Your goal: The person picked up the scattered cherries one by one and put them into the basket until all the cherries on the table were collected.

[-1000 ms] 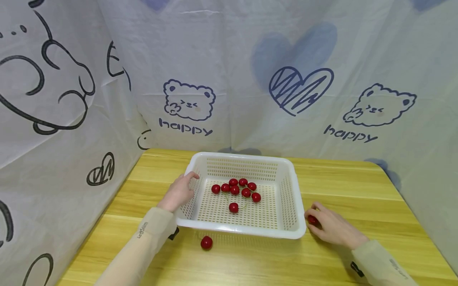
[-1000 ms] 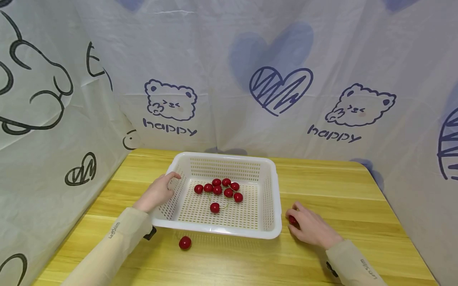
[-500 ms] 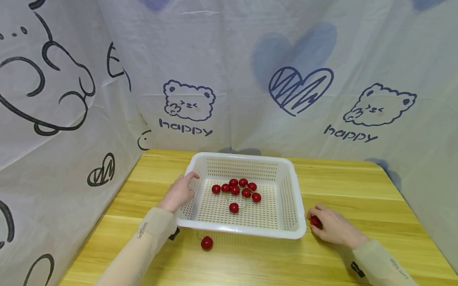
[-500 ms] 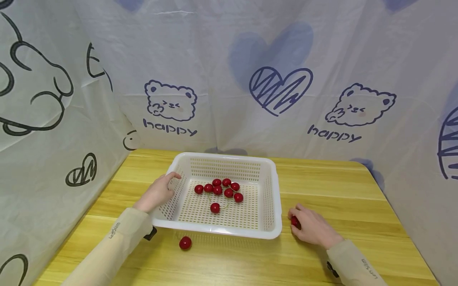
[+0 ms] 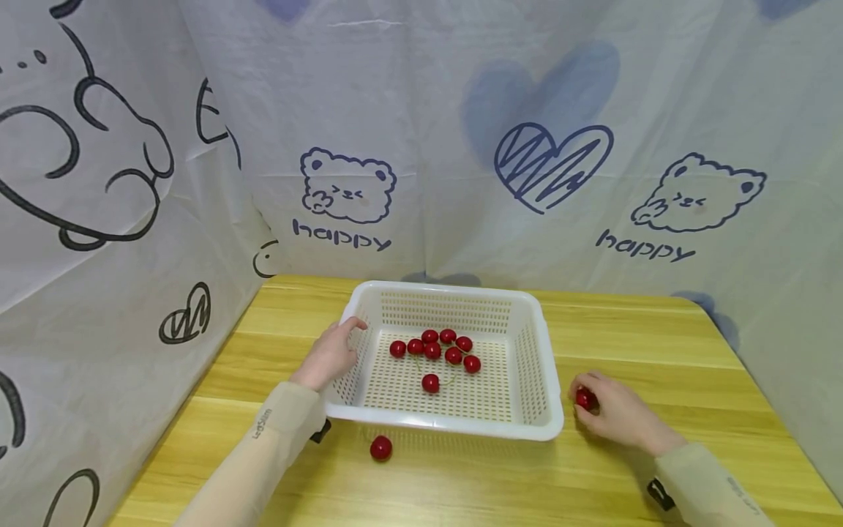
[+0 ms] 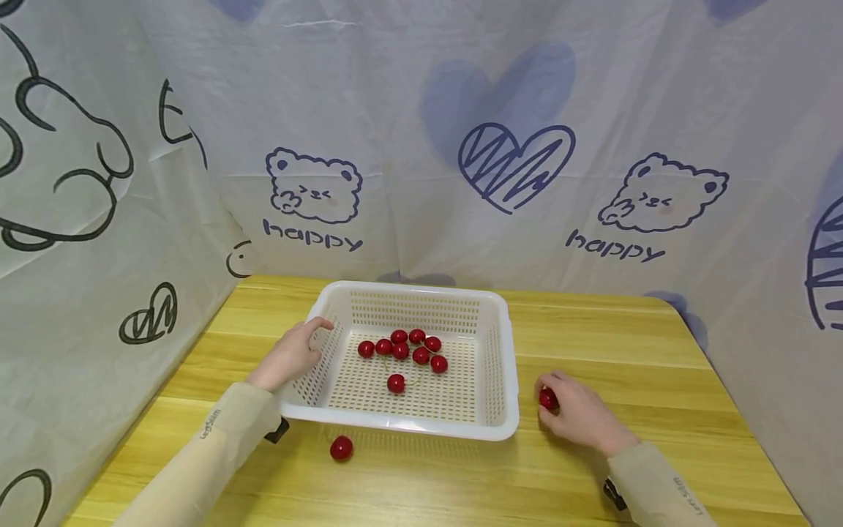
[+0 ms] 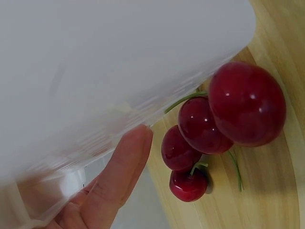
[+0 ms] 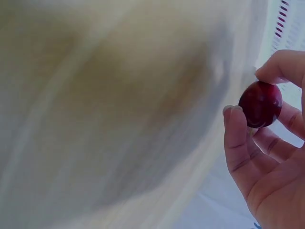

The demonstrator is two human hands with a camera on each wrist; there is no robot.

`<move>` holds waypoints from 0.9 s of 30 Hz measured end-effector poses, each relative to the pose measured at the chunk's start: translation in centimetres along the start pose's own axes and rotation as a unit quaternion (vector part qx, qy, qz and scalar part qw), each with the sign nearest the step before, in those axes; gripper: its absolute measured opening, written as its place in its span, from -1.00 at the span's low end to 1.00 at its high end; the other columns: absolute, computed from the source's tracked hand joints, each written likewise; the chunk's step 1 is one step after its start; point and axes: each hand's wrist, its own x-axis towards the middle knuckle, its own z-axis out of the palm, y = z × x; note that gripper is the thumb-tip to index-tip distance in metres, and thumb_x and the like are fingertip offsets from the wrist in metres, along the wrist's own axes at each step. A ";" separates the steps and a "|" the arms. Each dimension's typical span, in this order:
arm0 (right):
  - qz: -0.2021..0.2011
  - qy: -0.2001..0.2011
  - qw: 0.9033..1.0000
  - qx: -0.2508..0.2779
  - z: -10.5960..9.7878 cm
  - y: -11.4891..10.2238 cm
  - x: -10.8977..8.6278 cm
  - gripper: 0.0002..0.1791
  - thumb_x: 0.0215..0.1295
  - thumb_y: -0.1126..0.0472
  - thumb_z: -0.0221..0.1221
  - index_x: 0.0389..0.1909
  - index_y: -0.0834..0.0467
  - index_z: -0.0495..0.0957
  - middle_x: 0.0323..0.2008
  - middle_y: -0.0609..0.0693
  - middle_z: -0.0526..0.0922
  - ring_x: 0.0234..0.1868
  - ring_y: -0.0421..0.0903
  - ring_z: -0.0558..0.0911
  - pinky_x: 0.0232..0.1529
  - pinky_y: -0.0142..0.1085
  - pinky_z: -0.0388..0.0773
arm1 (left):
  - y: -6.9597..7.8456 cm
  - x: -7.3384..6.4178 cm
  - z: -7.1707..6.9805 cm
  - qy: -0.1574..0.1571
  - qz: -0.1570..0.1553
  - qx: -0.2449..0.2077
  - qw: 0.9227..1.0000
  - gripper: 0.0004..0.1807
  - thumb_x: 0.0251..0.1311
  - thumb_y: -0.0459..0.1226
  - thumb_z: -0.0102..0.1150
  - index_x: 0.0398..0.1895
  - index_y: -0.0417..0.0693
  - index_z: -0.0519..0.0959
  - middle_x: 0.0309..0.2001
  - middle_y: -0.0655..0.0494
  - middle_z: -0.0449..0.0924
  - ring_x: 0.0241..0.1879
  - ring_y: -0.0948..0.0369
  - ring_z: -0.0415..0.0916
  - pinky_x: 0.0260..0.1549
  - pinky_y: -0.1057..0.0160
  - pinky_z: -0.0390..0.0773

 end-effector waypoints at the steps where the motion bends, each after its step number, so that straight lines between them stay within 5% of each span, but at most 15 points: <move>1: -0.001 0.010 1.000 0.006 -0.1 0.0 0.0 -0.78 0.09 0.34 0.35 -0.22 0.15 0.61 -0.31 -0.10 0.60 -0.32 -0.28 0.57 -0.36 -0.43 0.59 | 0.0 0.0 0.0 0.000 0.000 0.001 1.000 -0.36 0.15 -0.56 0.03 0.33 0.00 0.38 0.31 -0.30 0.34 -0.16 -0.02 0.56 -0.50 0.23 0.69; 11: 0.017 0.080 0.996 0.040 -1.7 -0.6 0.4 -0.71 0.11 0.40 0.34 -0.12 0.29 0.59 -0.29 0.01 0.59 -0.35 -0.26 0.54 -0.40 -0.40 0.58 | 0.4 0.0 0.5 -0.002 0.004 0.004 1.000 -0.34 0.15 -0.54 0.03 0.36 0.01 0.38 0.26 -0.28 0.36 -0.15 0.03 0.52 -0.41 0.24 0.66; 19: 0.022 0.180 0.983 0.035 -3.2 -0.3 0.8 -0.68 0.06 0.45 0.34 -0.12 0.30 0.58 -0.30 0.10 0.61 -0.37 -0.17 0.55 -0.50 -0.40 0.61 | 1.1 0.0 1.1 -0.004 0.022 0.026 0.999 -0.32 0.17 -0.52 0.03 0.41 -0.03 0.34 0.20 -0.32 0.39 -0.17 0.01 0.51 -0.37 0.13 0.70; 27: 0.031 0.201 0.978 0.046 -4.9 -1.3 1.4 -0.62 0.10 0.43 0.35 -0.02 0.29 0.56 -0.26 0.14 0.65 -0.35 -0.09 0.60 -0.48 -0.39 0.62 | 2.6 -0.4 1.7 -0.020 0.023 0.040 0.999 -0.35 0.27 -0.46 -0.04 0.46 -0.02 0.30 0.25 -0.36 0.39 -0.06 -0.05 0.49 -0.16 -0.06 0.70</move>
